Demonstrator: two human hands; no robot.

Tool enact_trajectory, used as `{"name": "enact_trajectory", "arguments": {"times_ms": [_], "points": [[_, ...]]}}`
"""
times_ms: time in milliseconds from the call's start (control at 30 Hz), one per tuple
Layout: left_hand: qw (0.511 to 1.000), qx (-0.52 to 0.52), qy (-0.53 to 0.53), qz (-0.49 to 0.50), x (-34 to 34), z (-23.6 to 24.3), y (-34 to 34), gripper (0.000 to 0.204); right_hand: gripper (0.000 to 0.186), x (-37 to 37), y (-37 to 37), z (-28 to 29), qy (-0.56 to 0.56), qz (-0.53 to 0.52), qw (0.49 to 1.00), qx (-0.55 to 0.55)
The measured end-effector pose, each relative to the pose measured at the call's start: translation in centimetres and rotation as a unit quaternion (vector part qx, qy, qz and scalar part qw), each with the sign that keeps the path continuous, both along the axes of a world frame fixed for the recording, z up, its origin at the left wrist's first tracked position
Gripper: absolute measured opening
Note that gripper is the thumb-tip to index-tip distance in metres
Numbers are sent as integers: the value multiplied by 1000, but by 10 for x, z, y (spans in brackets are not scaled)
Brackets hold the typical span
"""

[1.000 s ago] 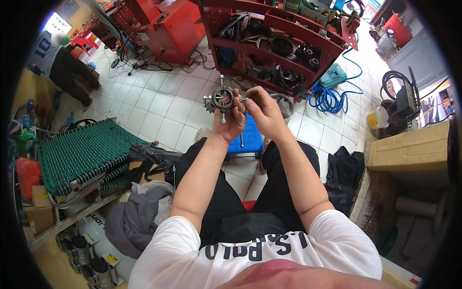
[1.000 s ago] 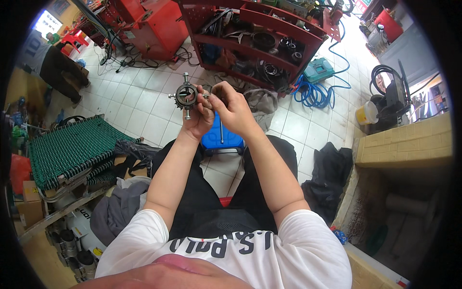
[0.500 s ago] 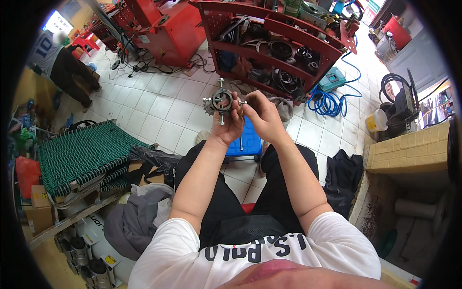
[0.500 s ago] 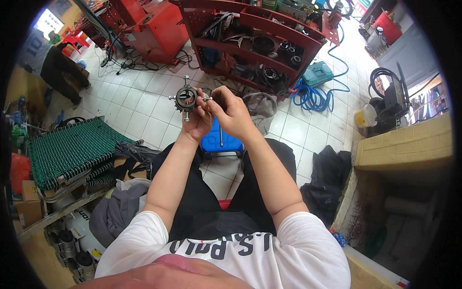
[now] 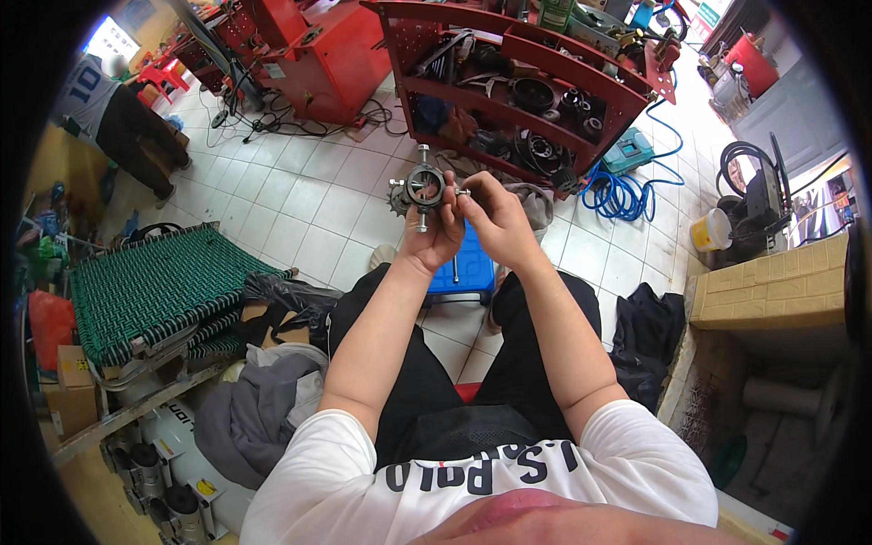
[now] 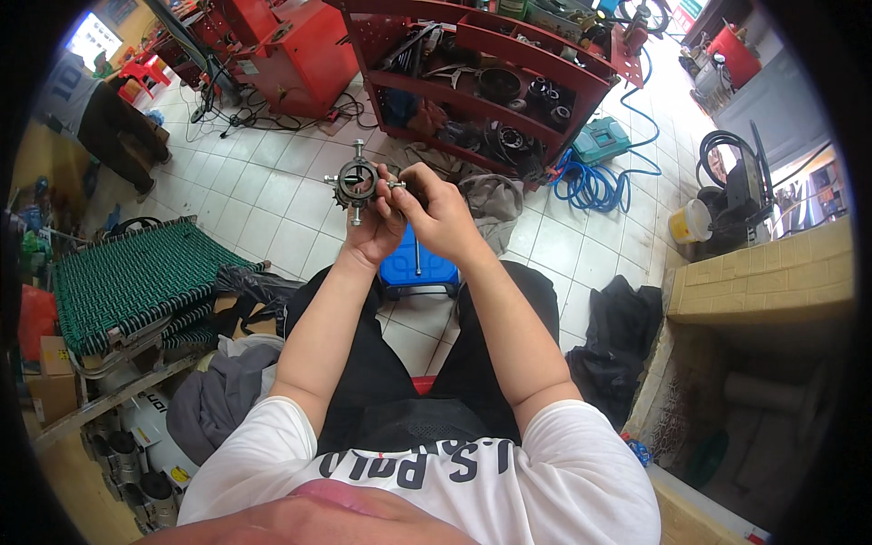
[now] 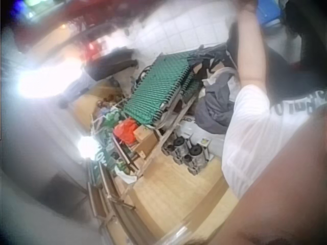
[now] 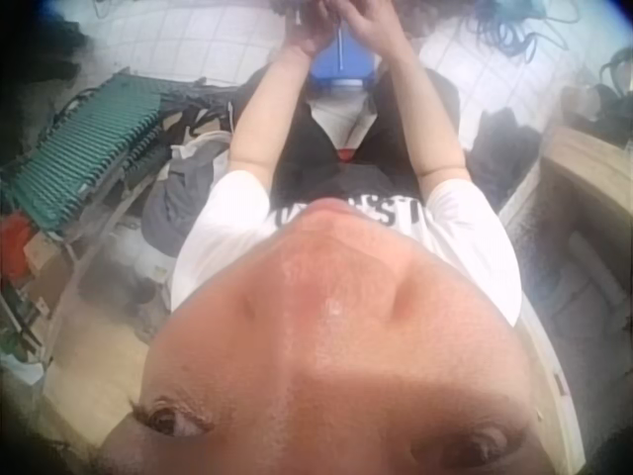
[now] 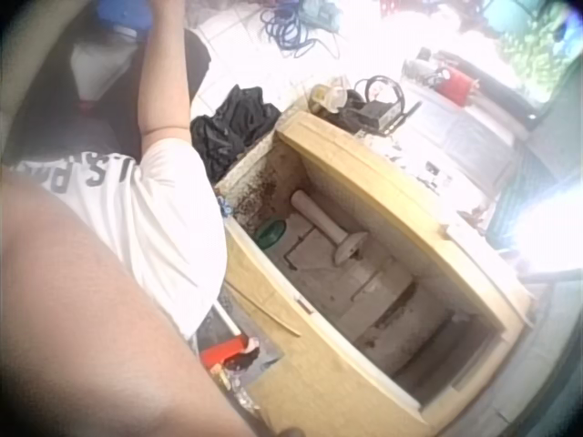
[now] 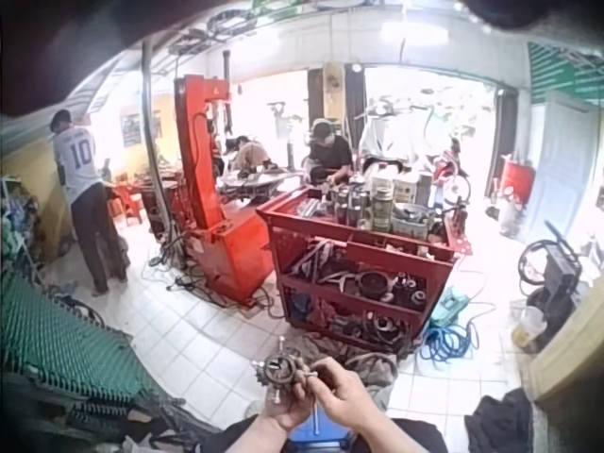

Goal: The person holds a small mechanical assembly and inserts a long bolt through the center by hand.

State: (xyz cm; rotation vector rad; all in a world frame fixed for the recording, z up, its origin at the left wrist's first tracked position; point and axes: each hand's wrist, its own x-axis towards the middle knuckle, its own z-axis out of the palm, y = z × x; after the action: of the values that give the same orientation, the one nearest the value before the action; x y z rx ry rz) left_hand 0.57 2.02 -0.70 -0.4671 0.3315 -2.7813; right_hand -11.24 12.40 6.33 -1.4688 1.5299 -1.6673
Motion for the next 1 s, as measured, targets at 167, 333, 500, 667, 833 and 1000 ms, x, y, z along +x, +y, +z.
{"name": "enact_trajectory", "arguments": {"times_ms": [167,333,500,667,833,1000], "points": [[1000,-19,-19,11,-3,0,1,36,29,-13,-2,-13,8,27,997,70],[998,-15,-55,-8,-2,0,-3,36,29,-12,-3,-17,-103,50,990,88],[996,-19,-81,21,1,0,-7,36,27,-4,-5,-10,-86,26,995,33],[994,-43,-97,11,-2,1,-4,37,31,-10,-7,-25,-106,24,992,71],[998,-65,-27,-1,1,-12,-10,44,30,-11,-10,-27,-227,70,966,99],[999,-31,-26,0,-1,-11,-13,46,28,-5,-8,-15,-204,63,975,62]]}}
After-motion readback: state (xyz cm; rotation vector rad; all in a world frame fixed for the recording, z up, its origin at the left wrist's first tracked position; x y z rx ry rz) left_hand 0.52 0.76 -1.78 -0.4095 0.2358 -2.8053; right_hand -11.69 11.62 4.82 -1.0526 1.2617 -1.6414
